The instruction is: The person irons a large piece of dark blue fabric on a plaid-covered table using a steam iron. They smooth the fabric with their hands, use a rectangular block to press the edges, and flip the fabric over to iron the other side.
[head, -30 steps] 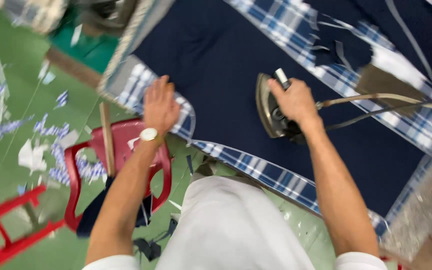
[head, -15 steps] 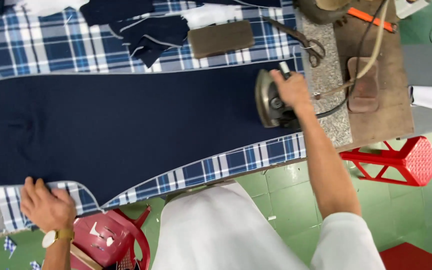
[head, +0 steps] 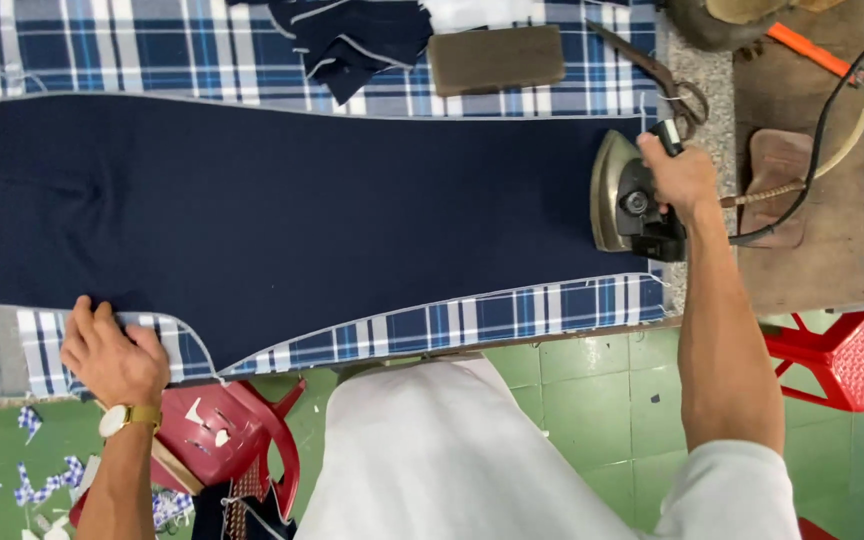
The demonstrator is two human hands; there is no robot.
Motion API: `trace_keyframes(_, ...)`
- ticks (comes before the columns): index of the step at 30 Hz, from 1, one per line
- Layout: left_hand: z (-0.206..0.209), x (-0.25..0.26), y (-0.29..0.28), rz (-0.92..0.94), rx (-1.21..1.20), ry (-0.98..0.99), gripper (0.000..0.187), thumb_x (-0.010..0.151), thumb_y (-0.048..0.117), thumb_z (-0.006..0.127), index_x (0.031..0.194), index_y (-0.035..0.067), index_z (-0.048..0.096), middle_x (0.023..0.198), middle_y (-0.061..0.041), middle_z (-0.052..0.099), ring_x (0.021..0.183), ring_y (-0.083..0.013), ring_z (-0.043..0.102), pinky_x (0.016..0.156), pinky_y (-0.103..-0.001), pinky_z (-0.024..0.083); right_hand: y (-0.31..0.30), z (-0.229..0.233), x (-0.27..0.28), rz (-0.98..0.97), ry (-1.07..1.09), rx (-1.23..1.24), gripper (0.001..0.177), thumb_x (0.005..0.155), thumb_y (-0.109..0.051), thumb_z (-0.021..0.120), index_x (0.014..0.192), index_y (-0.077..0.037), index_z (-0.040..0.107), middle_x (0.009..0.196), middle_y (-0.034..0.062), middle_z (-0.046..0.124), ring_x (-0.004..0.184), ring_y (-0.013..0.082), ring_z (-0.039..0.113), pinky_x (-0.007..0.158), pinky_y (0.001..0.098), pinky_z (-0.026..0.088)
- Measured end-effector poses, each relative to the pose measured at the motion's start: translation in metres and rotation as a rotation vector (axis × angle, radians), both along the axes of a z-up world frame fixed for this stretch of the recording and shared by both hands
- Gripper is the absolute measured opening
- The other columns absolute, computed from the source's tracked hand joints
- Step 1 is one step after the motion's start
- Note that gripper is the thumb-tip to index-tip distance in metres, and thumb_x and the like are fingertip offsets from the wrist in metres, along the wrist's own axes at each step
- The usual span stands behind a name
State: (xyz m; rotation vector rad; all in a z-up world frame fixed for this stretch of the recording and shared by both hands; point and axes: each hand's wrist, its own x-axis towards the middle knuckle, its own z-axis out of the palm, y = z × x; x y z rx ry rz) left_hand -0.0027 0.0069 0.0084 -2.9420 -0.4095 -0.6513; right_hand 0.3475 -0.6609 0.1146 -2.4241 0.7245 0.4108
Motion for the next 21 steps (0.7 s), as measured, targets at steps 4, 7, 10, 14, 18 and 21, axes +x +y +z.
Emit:
trace_keyframes(4, 0.001, 0.001, 0.001, -0.02, -0.05, -0.004, 0.039, 0.096, 0.008, 0.059, 0.127, -0.012, 0.07, 0.147, -0.029, 0.063, 0.125, -0.0461, 0.057, 0.098, -0.055, 0.041, 0.052, -0.004, -0.018, 0.209, 0.048, 0.011, 0.058, 0.1, -0.065, 0.063, 0.077, -0.012, 0.056, 0.068, 0.0084, 0.057, 0.057, 0.0207, 0.052, 0.052, 0.0381, 0.037)
trace_keyframes(7, 0.005, 0.005, -0.003, -0.058, -0.037, -0.043, 0.035, 0.093, 0.003, 0.06, 0.124, -0.012, 0.069, 0.143, -0.03, 0.064, 0.12, -0.0464, 0.058, 0.092, -0.055, 0.04, 0.113, 0.001, -0.036, 0.446, 0.104, -0.046, 0.06, 0.095, -0.068, 0.057, 0.089, -0.01, 0.069, 0.085, 0.0109, 0.069, 0.077, 0.0267, 0.064, 0.065, 0.0441, 0.042)
trace_keyframes(10, 0.004, 0.005, -0.003, -0.055, -0.032, -0.057, 0.036, 0.091, 0.002, 0.061, 0.123, -0.012, 0.069, 0.142, -0.029, 0.064, 0.119, -0.0449, 0.058, 0.09, -0.054, 0.04, 0.192, 0.014, -0.058, 0.65, 0.143, 0.006, 0.063, 0.091, -0.07, 0.053, 0.098, -0.01, 0.072, 0.093, 0.012, 0.073, 0.083, 0.0326, 0.068, 0.067, 0.0483, 0.044)
trace_keyframes(14, 0.006, 0.005, -0.003, -0.076, -0.021, -0.072, 0.036, 0.09, 0.004, 0.061, 0.121, -0.012, 0.068, 0.141, -0.03, 0.065, 0.117, -0.0453, 0.06, 0.089, -0.053, 0.04, 0.296, 0.059, -0.097, 0.857, 0.296, 0.19, 0.053, 0.088, -0.063, 0.055, 0.107, -0.017, 0.072, 0.096, 0.0051, 0.075, 0.085, 0.023, 0.071, 0.07, 0.0382, 0.051)
trace_keyframes(18, 0.004, 0.002, -0.002, -0.096, -0.002, -0.083, 0.034, 0.091, 0.003, 0.063, 0.121, -0.013, 0.069, 0.142, -0.03, 0.065, 0.116, -0.045, 0.059, 0.09, -0.054, 0.041, 0.377, 0.047, -0.139, 1.004, 0.205, 0.239, 0.059, 0.082, -0.065, 0.054, 0.102, -0.013, 0.075, 0.092, 0.0096, 0.077, 0.084, 0.0294, 0.074, 0.067, 0.0428, 0.053)
trace_keyframes(21, 0.01, 0.003, -0.006, -0.155, -0.041, -0.127, 0.034, 0.089, -0.002, 0.061, 0.121, -0.014, 0.064, 0.14, -0.035, 0.064, 0.109, -0.0534, 0.06, 0.09, -0.059, 0.041, 0.42, 0.045, -0.173, 1.14, 0.203, 0.261, 0.063, 0.079, -0.064, 0.056, 0.101, -0.009, 0.08, 0.093, 0.0178, 0.079, 0.088, 0.0362, 0.077, 0.072, 0.0456, 0.059)
